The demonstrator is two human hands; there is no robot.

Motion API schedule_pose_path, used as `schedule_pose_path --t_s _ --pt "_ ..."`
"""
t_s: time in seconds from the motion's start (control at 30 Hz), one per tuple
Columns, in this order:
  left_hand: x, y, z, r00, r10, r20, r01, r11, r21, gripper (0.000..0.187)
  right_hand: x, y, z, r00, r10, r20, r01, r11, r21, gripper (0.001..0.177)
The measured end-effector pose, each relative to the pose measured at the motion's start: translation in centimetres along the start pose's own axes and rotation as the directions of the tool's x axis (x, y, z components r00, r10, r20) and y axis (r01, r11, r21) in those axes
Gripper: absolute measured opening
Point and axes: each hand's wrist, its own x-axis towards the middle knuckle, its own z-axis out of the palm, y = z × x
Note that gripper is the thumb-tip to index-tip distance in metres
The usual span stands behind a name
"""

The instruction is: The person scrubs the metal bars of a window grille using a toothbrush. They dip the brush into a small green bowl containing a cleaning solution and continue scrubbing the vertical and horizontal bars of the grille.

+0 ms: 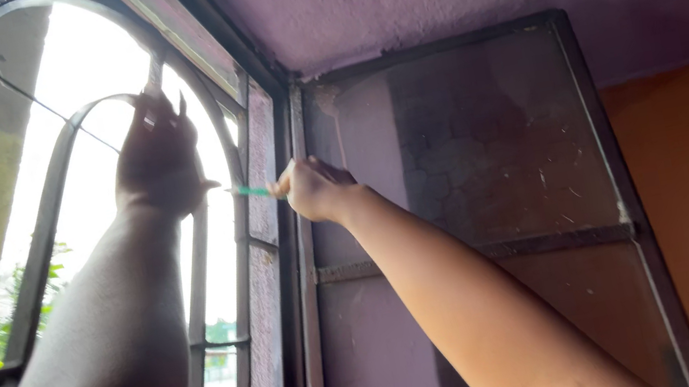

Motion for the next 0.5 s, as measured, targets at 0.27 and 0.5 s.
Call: schedule_pose_path --t_s 0.27,0.5 --pt "0.8 -0.1 -2.5 0.932 0.315 0.179 -0.313 0.949 -0.040 0.062 -2.0 1.7 0.5 0.984 -0.127 0.128 0.132 0.991 -0.033 0.026" --pt "-0.8 1.8 -2.0 0.947 0.292 0.134 -0.290 0.956 -0.035 0.065 -0.8 3.6 -0.1 0.972 -0.230 0.051 0.235 0.949 -0.211 0.039"
